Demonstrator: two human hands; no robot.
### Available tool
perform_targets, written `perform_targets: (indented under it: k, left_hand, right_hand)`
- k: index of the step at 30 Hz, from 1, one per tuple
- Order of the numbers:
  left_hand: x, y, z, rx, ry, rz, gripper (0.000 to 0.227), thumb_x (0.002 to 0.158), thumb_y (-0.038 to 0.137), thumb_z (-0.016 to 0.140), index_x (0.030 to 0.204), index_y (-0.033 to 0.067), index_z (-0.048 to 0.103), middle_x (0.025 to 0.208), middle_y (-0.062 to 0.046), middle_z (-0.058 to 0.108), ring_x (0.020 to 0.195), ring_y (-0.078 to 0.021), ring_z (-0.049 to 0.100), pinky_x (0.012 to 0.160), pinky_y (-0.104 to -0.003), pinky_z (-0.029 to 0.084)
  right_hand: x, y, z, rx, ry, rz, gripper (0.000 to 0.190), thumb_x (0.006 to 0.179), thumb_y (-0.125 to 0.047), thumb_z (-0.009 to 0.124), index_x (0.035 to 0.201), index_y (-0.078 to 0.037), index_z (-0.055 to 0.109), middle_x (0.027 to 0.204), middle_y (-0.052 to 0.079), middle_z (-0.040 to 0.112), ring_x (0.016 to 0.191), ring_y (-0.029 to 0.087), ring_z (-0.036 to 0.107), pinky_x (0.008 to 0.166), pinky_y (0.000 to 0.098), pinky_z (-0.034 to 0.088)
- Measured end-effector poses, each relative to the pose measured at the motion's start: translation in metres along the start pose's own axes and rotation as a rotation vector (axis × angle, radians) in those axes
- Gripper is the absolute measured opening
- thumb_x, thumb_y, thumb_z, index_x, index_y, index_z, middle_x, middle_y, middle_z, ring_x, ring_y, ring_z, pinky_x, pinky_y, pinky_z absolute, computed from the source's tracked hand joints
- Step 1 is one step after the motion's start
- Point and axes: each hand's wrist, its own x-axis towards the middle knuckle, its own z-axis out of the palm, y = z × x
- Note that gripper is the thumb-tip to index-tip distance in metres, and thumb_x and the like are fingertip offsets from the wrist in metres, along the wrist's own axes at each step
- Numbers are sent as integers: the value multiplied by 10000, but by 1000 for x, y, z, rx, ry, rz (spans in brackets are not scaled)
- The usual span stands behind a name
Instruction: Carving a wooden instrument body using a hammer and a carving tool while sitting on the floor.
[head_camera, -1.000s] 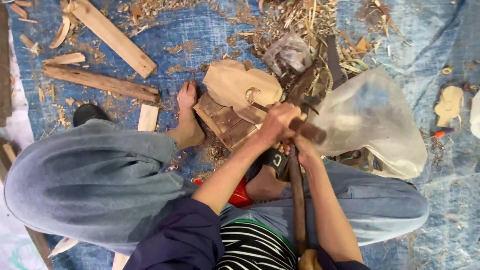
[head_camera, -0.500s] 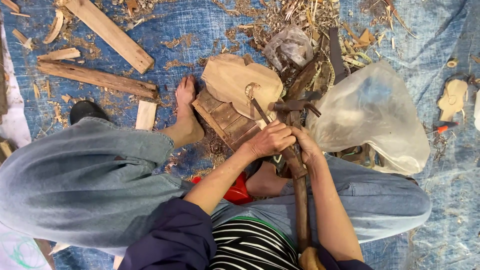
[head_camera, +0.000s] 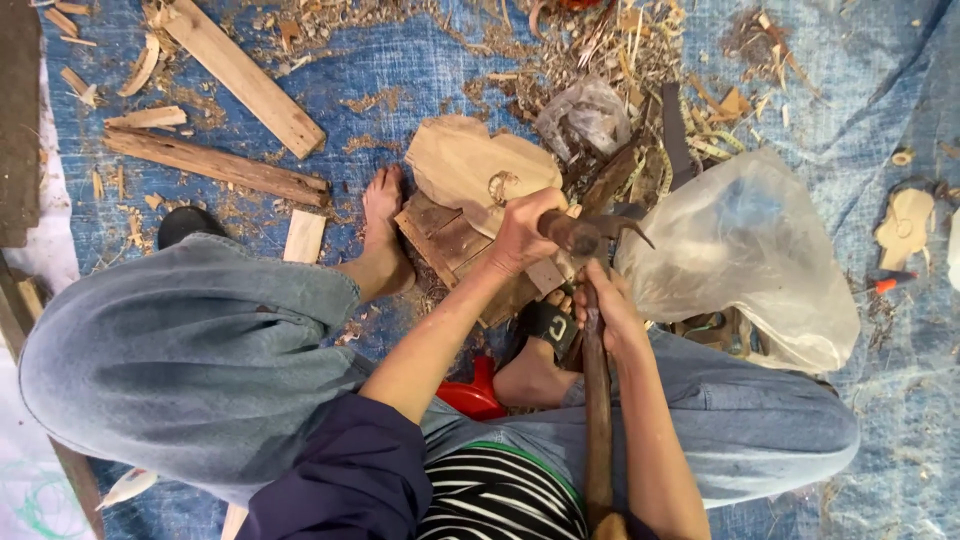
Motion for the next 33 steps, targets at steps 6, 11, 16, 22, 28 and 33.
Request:
perform_targets:
  k: [6,11,16,22,28,33]
  left_hand:
    - [23,-4,-3,9,87,-114,202,673,63,726,680,189,568,554,-41,530,518,-263,592,554,-313,506]
    - [31,-5,-17,-261,19,-240,150,811,-2,761,874,109,681,751,16,667,551,-60,507,505,-203,434]
    - [25,-21,5,-94,14,-263,149,756,67,771,791,115,634,672,-76,639,567,-238,560,574,-335,465]
    - [25,-27,16,9,103,-173,219,681,111,740,668,160,527,558,-101,517,509,-282,563,521,-316,455]
    - [29,-24,12,28,100,-216,204,700,150,722,655,171,524,540,-92,505,488,-253,537,495,-291,424]
    - [17,-7,-4,-77,75,-296,161,654,112,722,708,186,590,581,-63,557,562,-152,539,570,-302,474]
  right_hand:
    - [-103,-101,-6,-182,277,-329,375,1083,-451,505,1215,-111,595,640,46,513,430,163,570,390,294,501]
    - [-226,-193,2,-172,261,-1031,527,1125,-636,499,1360,-175,401,770,-13,465,581,79,482,581,202,453]
    - [-113,-150,-14,-1306,258,-1041,219,931,-276,662,968,-61,638,733,156,606,735,353,612,649,487,455]
    - [-198,-208,-11,-877,210,-914,280,1040,-254,497,885,-47,603,606,90,588,590,232,540,716,375,460]
    - [-135,-170,-4,-810,238,-974,239,1062,-346,557,1116,-115,528,707,74,510,630,238,583,614,357,476]
    - [-130,-159,19,-688,-35,-587,235,1015,-258,628,833,-125,561,386,40,573,311,204,602,327,303,451]
